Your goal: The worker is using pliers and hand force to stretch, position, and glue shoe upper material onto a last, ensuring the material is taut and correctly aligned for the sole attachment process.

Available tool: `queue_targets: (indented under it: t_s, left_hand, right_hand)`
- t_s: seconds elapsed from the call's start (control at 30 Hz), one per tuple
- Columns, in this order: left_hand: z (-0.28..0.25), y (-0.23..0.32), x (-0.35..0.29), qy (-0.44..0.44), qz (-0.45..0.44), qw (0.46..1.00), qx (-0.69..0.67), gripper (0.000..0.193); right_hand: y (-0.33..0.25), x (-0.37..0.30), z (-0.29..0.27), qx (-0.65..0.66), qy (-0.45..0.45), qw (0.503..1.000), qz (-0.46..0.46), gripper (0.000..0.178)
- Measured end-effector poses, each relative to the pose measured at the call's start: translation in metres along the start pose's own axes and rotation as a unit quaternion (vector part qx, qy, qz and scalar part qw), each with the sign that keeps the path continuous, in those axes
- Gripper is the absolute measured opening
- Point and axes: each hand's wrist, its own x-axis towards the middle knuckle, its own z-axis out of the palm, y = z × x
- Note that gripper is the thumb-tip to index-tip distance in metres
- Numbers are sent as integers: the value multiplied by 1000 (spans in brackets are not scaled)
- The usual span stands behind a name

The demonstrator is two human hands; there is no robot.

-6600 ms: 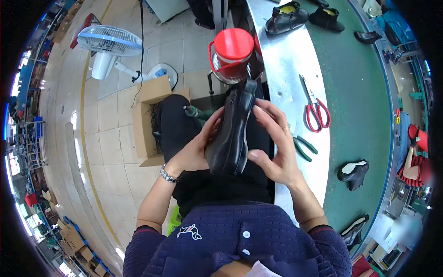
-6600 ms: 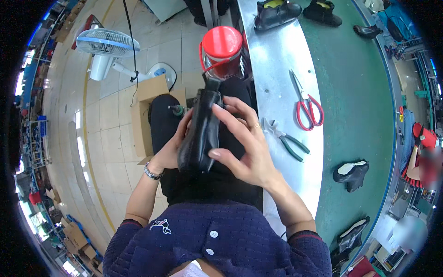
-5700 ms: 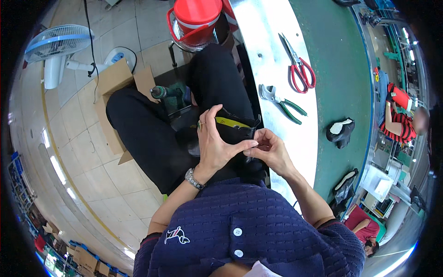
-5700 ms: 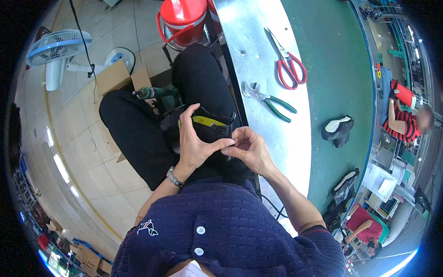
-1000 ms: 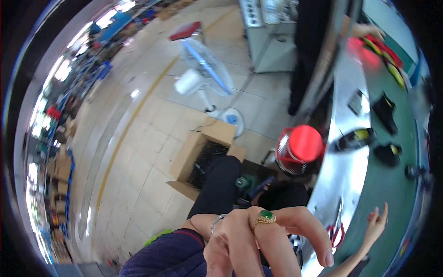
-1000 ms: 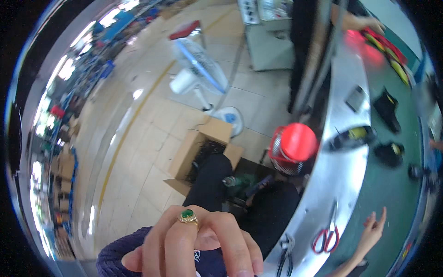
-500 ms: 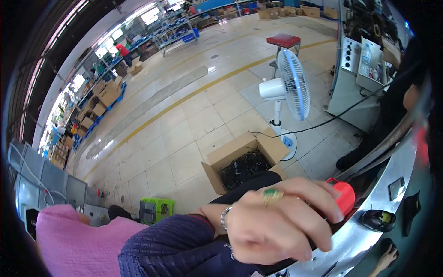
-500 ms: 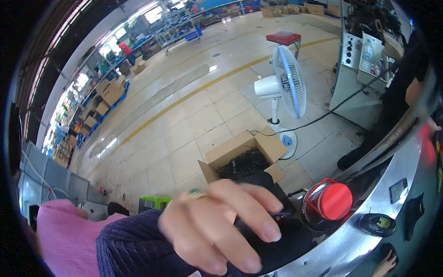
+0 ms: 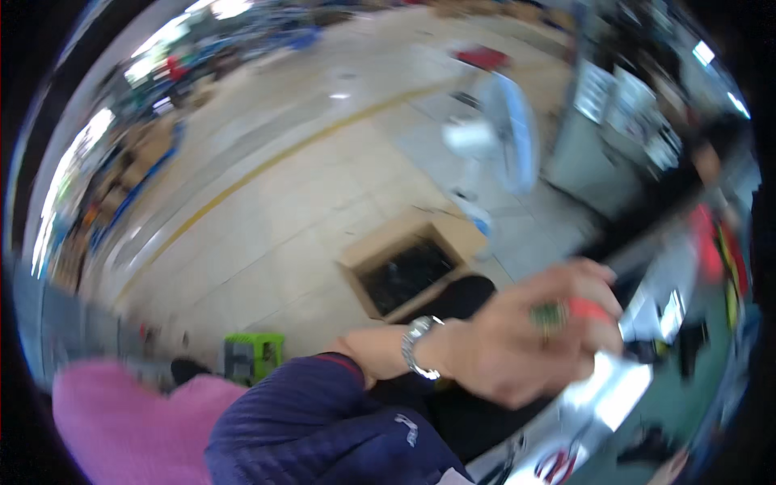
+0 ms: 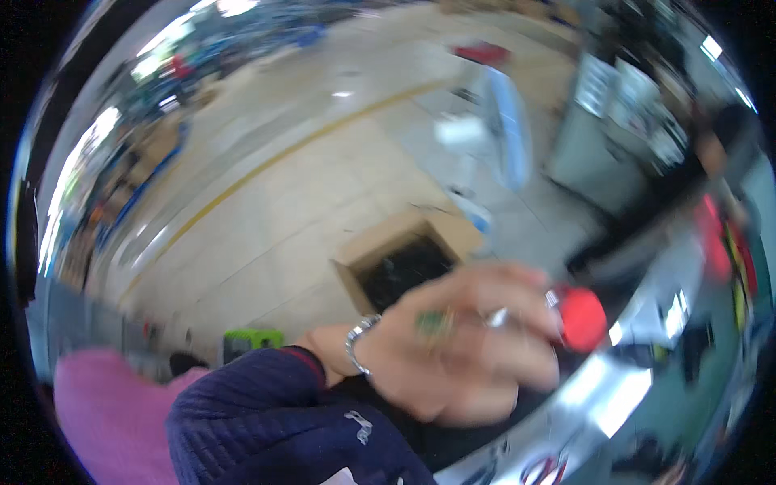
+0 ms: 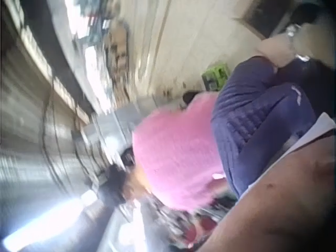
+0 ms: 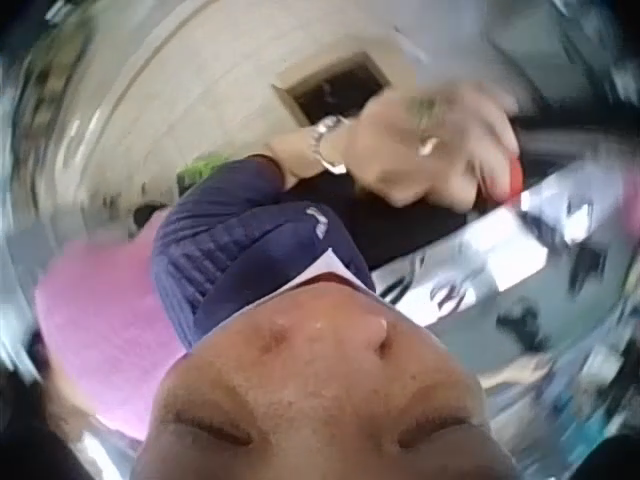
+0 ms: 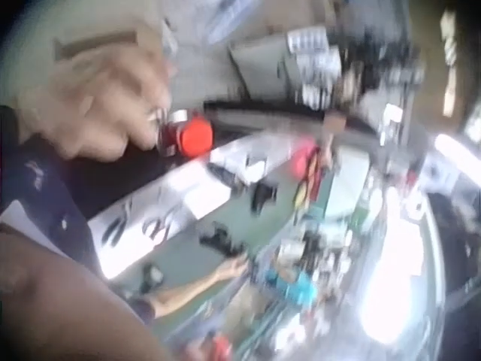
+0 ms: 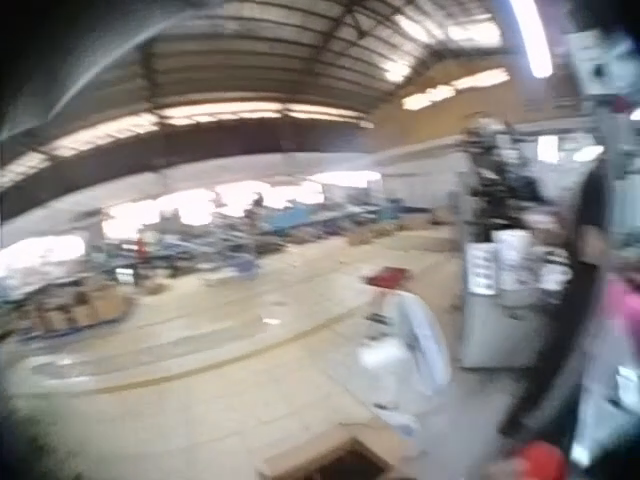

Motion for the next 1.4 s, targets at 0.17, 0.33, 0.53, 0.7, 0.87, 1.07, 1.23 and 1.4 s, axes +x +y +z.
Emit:
queue_targets:
  t_s: [0.17,0.33,0.53,0.7,0.87,1.07,1.23,1.4]
  left_hand:
    - [88,-35,-47,-288,-206,923,-148,54]
    - [137,-25,-79,-439,-282,745,-416,122]
    - [107,-27,-129,-322,-344,749,-466,112]
    - [74,-35,-161,-268,-420,754,-427,113]
    - [61,-36,-183,-211,-495,713,-450,118]
    - [4,-24,-208,-155,-656,661,-329,110]
    - [-56,-18,-243,48,-788,478,-385,55]
    - [-44,-39,-205,-33,-846,403,-346,65]
  right_hand:
    - [-174,-44,-35,248,-88,958,119,48]
    - [-289,-93,-46,405,-294,861,84,24]
    - [-339,-130,6,480,-355,802,-2,22]
    - [-367,-142,46,528,-408,745,21,20]
    - [-363,-161,57,581,-351,732,60,28]
    - [-281,-247,48,118,-355,927,16,42]
    - [-218,-345,20,-137,-380,910,96,55]
    - [-217,-351,13,-48,-408,888,208,51]
